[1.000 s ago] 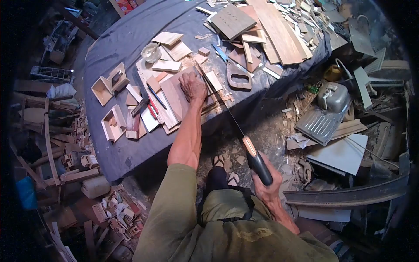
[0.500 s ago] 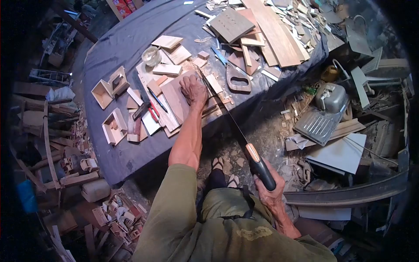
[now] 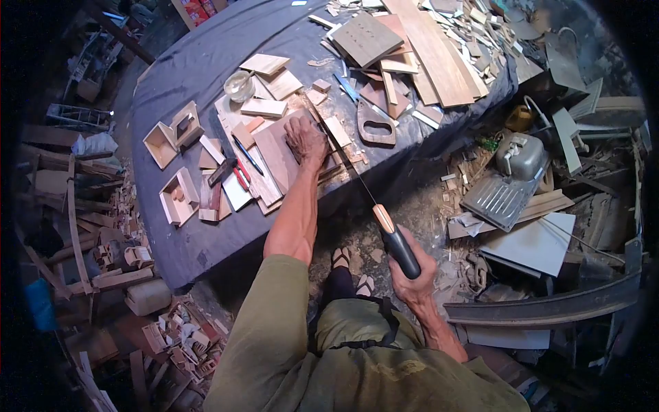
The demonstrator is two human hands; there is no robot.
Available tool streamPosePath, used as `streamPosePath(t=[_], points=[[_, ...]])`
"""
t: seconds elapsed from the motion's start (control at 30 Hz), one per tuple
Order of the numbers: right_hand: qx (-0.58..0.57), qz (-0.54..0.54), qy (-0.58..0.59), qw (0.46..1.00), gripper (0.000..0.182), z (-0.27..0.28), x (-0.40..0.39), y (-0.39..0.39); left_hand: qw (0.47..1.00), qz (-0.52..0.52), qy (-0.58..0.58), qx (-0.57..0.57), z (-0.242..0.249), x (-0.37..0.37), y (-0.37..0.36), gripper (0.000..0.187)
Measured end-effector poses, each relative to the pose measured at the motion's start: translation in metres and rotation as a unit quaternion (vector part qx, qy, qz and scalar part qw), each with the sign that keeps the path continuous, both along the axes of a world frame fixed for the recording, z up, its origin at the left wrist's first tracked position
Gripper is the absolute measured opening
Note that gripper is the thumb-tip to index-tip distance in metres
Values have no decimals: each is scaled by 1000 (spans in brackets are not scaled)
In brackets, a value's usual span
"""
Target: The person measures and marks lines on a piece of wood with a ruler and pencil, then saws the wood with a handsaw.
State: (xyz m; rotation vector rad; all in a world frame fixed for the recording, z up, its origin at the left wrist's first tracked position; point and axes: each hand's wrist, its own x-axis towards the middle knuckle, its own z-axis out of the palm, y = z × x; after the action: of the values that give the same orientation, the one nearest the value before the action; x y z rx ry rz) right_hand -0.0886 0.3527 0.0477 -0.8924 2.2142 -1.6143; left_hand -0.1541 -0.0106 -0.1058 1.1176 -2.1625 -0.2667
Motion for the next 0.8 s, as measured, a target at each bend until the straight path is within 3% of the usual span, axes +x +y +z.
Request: streamPosePath(t=[0.1, 0.23, 0.4, 0.57, 0.63, 0.73, 0.8], points=[[33, -6, -59, 998, 60, 3, 5, 16, 1000, 9, 2, -2, -1, -1, 3, 10], [41, -18, -13, 999, 60, 2, 23, 62, 999, -6, 36, -9, -1, 0, 1, 9], [21, -14, -61, 998, 56, 8, -2, 1, 999, -14, 27, -11, -3, 0, 1, 8], [20, -19, -79, 996, 60, 9, 10, 31, 1000, -6, 27, -6, 0, -3, 1, 9], [18, -16, 12, 1000, 59, 7, 18, 49, 1000, -1, 25, -3, 3, -1, 2, 10], [31, -26, -61, 997, 53, 9, 12, 32, 999, -21, 28, -13, 3, -3, -2, 10], [33, -19, -48, 998, 54, -2, -5, -3, 999, -24, 29, -20, -2, -1, -1, 10]])
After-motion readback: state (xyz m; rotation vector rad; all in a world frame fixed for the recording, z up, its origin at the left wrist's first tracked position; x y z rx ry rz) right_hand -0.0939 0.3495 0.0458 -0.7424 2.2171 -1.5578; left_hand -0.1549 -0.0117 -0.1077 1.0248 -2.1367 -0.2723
